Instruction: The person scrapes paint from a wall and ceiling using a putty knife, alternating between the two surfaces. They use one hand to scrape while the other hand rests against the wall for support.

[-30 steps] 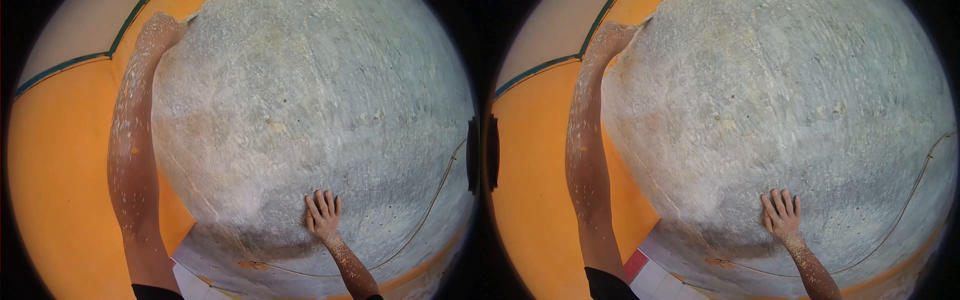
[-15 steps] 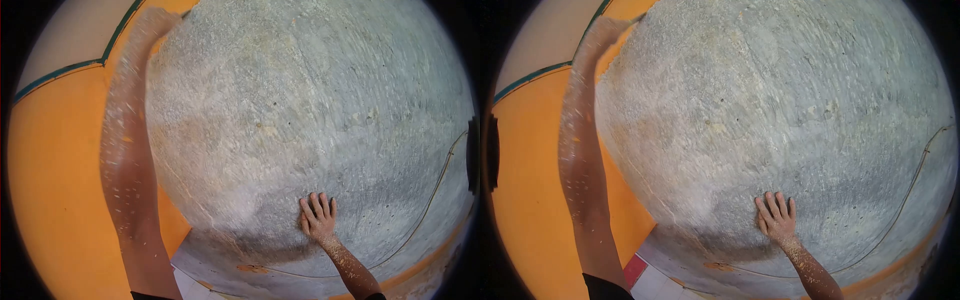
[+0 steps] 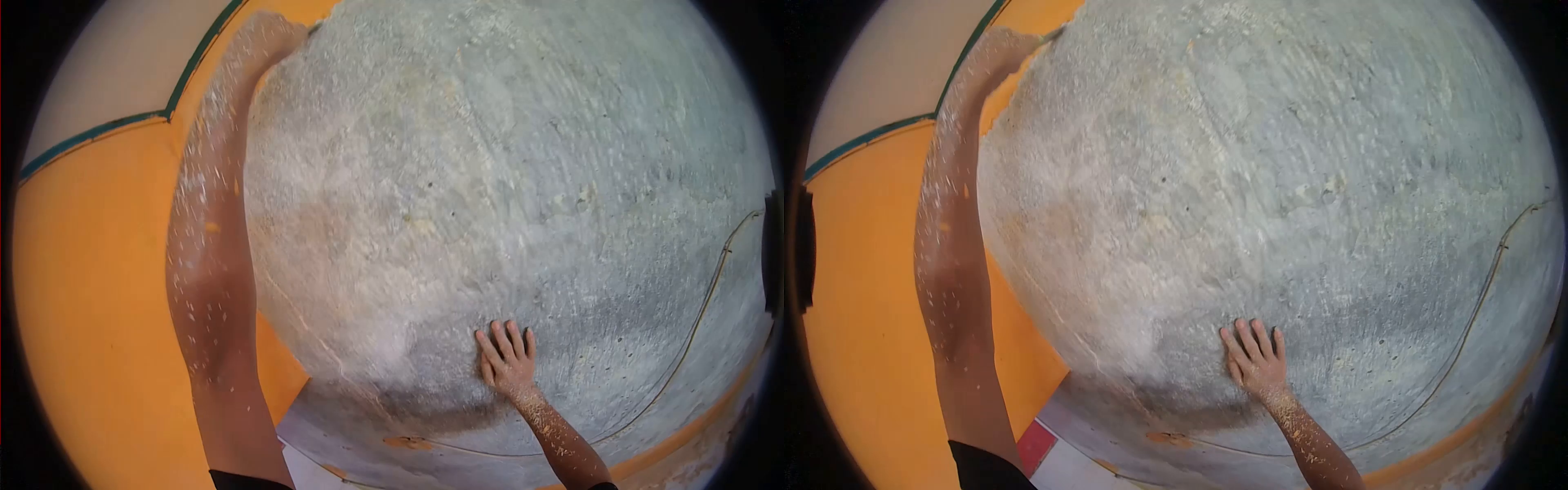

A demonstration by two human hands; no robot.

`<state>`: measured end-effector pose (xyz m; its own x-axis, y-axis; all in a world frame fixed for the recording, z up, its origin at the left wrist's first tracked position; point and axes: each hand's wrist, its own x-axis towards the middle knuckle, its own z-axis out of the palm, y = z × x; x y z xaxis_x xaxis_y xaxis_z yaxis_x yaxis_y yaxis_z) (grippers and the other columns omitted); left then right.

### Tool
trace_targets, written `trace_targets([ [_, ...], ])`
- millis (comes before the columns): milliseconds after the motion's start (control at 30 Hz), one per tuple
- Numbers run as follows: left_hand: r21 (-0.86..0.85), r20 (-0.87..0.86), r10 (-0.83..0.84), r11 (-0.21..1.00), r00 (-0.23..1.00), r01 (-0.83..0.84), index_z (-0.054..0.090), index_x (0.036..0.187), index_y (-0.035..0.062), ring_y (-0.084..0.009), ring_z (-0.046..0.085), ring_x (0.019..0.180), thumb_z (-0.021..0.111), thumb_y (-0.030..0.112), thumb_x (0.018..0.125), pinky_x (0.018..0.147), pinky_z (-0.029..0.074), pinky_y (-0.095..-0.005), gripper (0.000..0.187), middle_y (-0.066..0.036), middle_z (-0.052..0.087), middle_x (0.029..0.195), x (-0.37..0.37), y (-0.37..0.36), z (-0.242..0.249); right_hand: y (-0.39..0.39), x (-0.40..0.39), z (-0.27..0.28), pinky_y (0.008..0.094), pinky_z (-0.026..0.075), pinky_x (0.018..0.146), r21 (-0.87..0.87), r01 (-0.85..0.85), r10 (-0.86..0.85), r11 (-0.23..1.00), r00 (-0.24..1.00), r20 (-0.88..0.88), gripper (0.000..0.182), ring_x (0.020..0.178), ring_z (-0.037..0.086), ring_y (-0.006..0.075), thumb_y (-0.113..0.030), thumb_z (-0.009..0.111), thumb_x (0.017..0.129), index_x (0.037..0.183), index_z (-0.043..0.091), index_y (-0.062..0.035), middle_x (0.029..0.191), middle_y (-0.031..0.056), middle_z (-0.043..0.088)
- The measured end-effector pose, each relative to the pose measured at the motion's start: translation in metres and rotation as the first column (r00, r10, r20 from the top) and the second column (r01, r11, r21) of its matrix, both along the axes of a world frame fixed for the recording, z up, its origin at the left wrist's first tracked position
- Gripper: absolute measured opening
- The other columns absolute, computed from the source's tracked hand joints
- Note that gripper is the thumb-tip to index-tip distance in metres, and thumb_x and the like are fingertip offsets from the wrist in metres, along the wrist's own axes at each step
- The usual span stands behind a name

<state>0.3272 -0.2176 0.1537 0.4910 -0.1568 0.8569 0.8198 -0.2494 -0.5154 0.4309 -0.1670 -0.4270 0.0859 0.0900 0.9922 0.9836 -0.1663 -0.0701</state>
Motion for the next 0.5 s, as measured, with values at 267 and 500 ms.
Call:
trace_targets([
  [267,0.116,-0.087,0.182,0.978,0.979,-0.172,0.067,0.106,0.0036,-0.0364,0.063,0.1,0.056,0.027,0.087,0.086,0.049,-0.0466,0.033,-0.019,0.067,0.108,0.024,0.011,0.019,-0.003,-0.005,-0.002,0.0497,0.011,0.117,-0.007,-0.032,0.032,0.999,0.999,-0.018,0.048,0.142,0.026,0.0264,-0.03,0.053,0.092,0.14,0.049,-0.026,0.151,0.0044,0.036],
  [500,0.044,-0.058,-0.023,0.999,0.998,0.025,0.067,0.11,0.0063,-0.0352,0.063,0.105,0.058,0.024,0.087,0.09,0.049,-0.0442,0.031,-0.019,0.066,0.11,0.041,-0.029,0.008,-0.005,-0.003,0.0,0.0493,0.011,0.117,-0.024,-0.02,0.019,1.0,1.0,-0.016,0.049,0.142,0.027,0.0247,-0.031,0.053,0.092,0.14,0.048,-0.026,0.15,0.0033,0.036],
])
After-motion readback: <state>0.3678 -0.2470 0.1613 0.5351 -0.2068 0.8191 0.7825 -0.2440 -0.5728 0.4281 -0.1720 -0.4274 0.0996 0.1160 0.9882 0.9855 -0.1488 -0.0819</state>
